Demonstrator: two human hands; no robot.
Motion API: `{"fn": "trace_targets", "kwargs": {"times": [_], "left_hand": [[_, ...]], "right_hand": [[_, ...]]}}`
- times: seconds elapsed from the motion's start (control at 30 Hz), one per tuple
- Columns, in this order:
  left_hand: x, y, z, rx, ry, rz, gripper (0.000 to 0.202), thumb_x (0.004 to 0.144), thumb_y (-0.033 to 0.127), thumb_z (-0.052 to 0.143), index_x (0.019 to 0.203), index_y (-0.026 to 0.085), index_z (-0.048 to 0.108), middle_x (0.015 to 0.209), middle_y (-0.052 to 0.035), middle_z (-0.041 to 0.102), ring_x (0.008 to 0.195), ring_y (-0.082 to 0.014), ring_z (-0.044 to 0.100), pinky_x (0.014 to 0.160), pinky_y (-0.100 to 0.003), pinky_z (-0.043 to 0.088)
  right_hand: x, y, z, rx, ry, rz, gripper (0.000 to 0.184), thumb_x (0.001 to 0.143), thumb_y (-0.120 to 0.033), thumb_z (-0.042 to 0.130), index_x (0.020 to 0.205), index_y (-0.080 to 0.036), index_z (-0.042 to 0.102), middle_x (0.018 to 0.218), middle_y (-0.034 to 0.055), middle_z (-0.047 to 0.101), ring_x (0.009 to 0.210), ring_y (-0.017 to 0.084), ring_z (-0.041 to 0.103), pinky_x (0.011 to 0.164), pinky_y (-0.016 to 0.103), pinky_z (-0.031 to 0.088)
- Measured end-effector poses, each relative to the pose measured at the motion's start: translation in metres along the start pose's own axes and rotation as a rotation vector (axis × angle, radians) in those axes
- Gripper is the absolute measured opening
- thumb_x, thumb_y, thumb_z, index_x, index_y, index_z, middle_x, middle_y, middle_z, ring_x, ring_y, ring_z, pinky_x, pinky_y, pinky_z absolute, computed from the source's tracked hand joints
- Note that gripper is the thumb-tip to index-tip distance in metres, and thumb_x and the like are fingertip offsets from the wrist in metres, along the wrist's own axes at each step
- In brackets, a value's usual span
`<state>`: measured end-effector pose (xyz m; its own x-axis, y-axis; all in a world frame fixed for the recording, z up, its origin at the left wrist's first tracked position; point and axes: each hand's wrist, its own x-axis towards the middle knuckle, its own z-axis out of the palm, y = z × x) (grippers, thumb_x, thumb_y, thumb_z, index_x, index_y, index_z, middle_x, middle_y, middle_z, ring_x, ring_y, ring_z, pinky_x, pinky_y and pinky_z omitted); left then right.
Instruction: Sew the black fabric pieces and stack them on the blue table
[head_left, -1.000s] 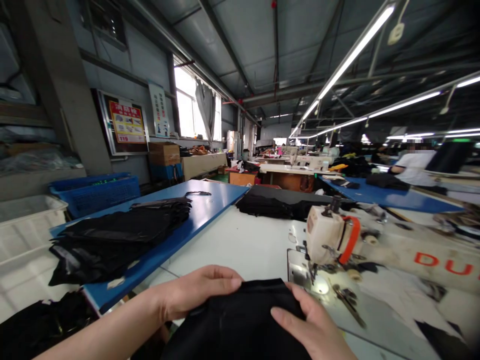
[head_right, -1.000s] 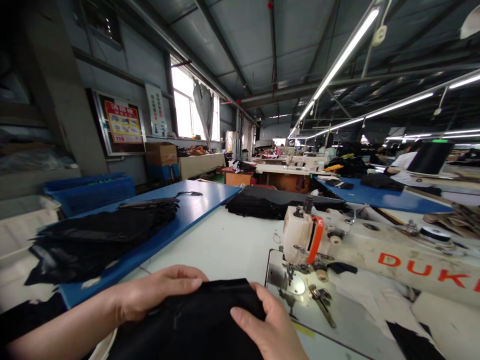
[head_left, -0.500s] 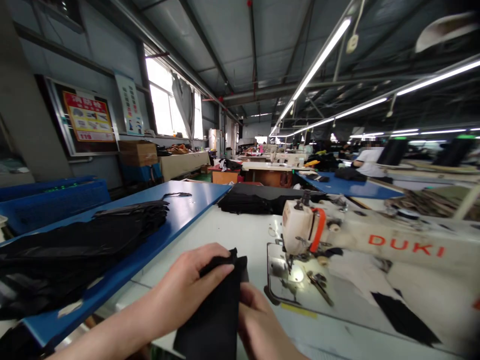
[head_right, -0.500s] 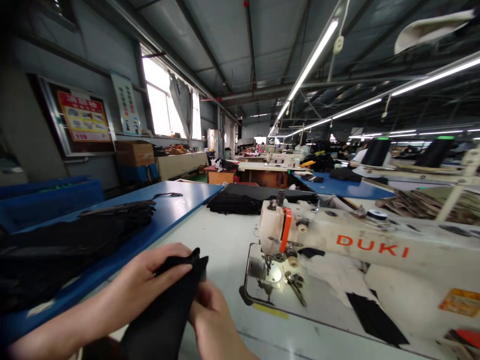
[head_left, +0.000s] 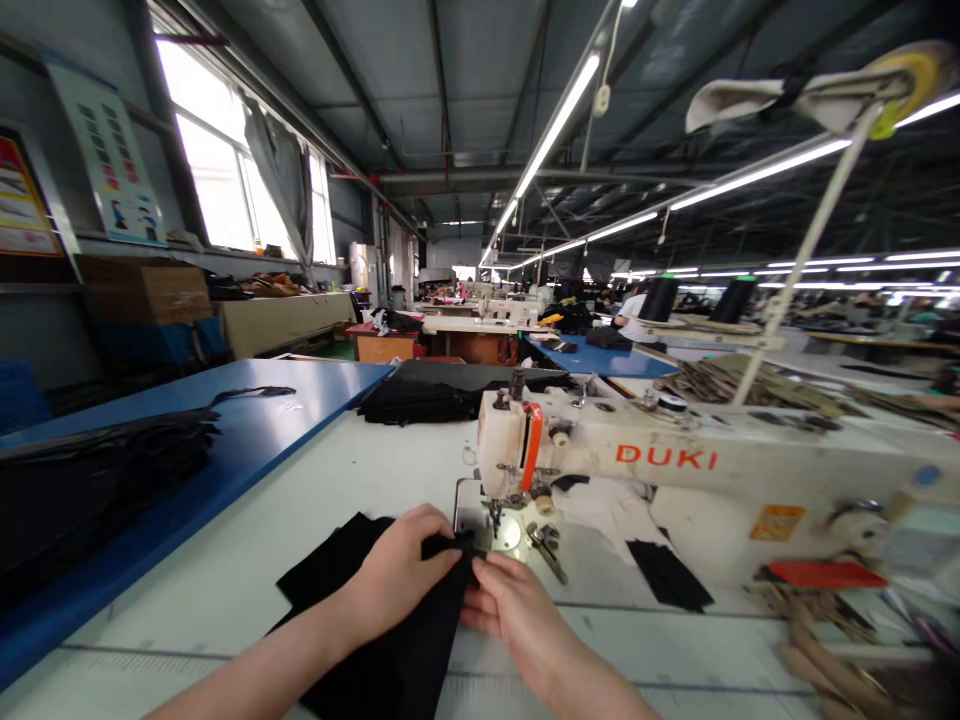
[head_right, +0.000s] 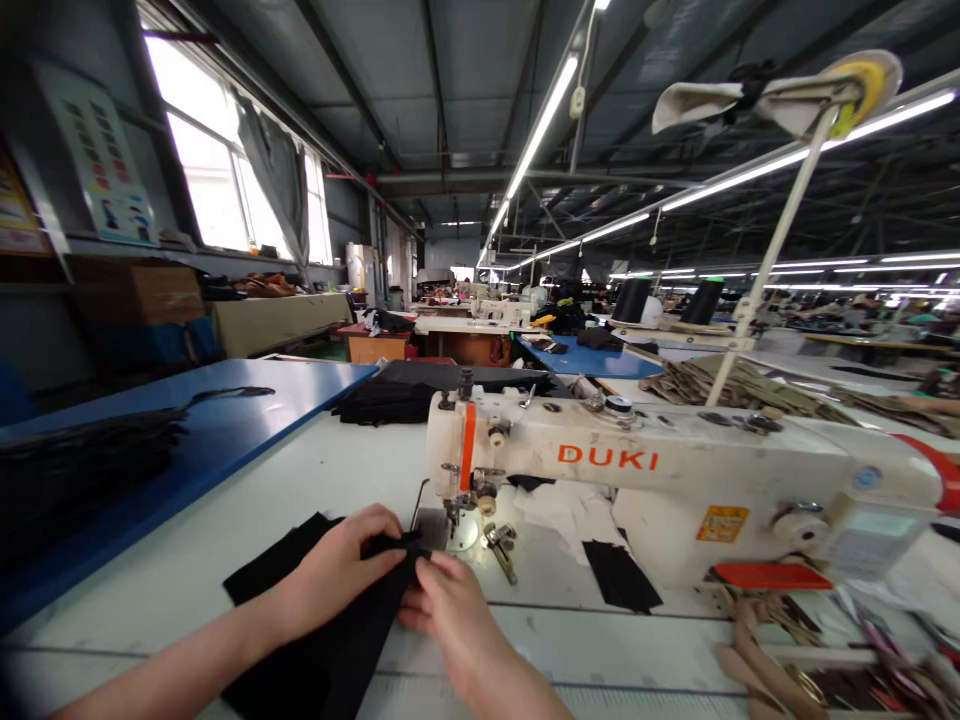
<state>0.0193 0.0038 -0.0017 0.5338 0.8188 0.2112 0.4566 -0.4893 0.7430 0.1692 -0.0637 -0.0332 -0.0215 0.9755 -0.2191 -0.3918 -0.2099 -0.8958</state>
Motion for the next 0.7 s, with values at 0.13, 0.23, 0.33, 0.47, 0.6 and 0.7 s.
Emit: {"fn": "trace_targets", "kwargs": {"times": [0.13,0.23,0.33,0.47,0.6,0.7], "left_hand": [[0.015,-0.002,-0.005,-0.115,-0.173,0.063,0.022,0.078,0.028,0.059,0.098,0.02,0.059,0.112,-0.0051,0.059,0.107,-0.0211,0.053,0.095,-0.032,0.038],[0.02,-0.006,-0.002,-0.227,-0.31,0.004,0.033,0.078,0.031,0.061,0.108,0.018,0.056,0.094,-0.0024,0.063,0.091,-0.0187,0.057,0.082,-0.029,0.043],[0.022,-0.014,0.006,-0.245,-0.26,-0.021,0.024,0.074,0.03,0.065,0.092,0.015,0.061,0.088,-0.0016,0.063,0.088,-0.0192,0.056,0.081,-0.029,0.042],[0.026,-0.024,0.015,-0.321,-0.234,-0.069,0.021,0.071,0.031,0.067,0.084,0.015,0.062,0.084,-0.0009,0.064,0.085,-0.0195,0.057,0.08,-0.029,0.042],[0.029,-0.03,0.016,-0.344,-0.199,-0.082,0.019,0.071,0.029,0.068,0.083,0.014,0.063,0.082,-0.0007,0.064,0.082,-0.0187,0.058,0.078,-0.028,0.042],[0.028,-0.028,0.015,-0.341,-0.215,-0.078,0.018,0.071,0.029,0.067,0.082,0.015,0.063,0.084,-0.0014,0.065,0.084,-0.0193,0.058,0.08,-0.028,0.043]], "right_hand": [[-0.006,-0.014,-0.007,-0.092,-0.008,-0.036,0.039,0.066,-0.051,0.072,0.081,-0.017,0.061,0.074,0.0026,0.066,0.071,0.018,0.064,0.07,0.031,0.047],[-0.008,-0.023,-0.016,-0.326,-0.061,-0.066,0.036,0.075,-0.053,0.06,0.084,-0.018,0.063,0.076,0.0028,0.067,0.072,0.018,0.065,0.069,0.031,0.048],[-0.008,-0.037,-0.04,-0.601,-0.081,-0.128,0.028,0.083,-0.042,0.052,0.091,-0.019,0.066,0.079,0.0035,0.069,0.074,0.019,0.066,0.067,0.03,0.049],[-0.005,-0.072,-0.104,-1.472,0.186,-0.486,0.027,0.087,-0.023,0.042,0.1,-0.02,0.066,0.096,0.0069,0.069,0.087,0.022,0.064,0.079,0.036,0.048],[-0.001,-0.096,-0.156,-1.72,0.292,-0.532,0.026,0.082,-0.018,0.047,0.101,-0.015,0.065,0.106,0.0145,0.065,0.096,0.029,0.06,0.085,0.045,0.043],[0.002,-0.092,-0.167,-1.863,0.272,-0.543,0.022,0.081,-0.011,0.047,0.088,-0.017,0.067,0.095,0.0106,0.068,0.087,0.026,0.061,0.08,0.04,0.045]]}}
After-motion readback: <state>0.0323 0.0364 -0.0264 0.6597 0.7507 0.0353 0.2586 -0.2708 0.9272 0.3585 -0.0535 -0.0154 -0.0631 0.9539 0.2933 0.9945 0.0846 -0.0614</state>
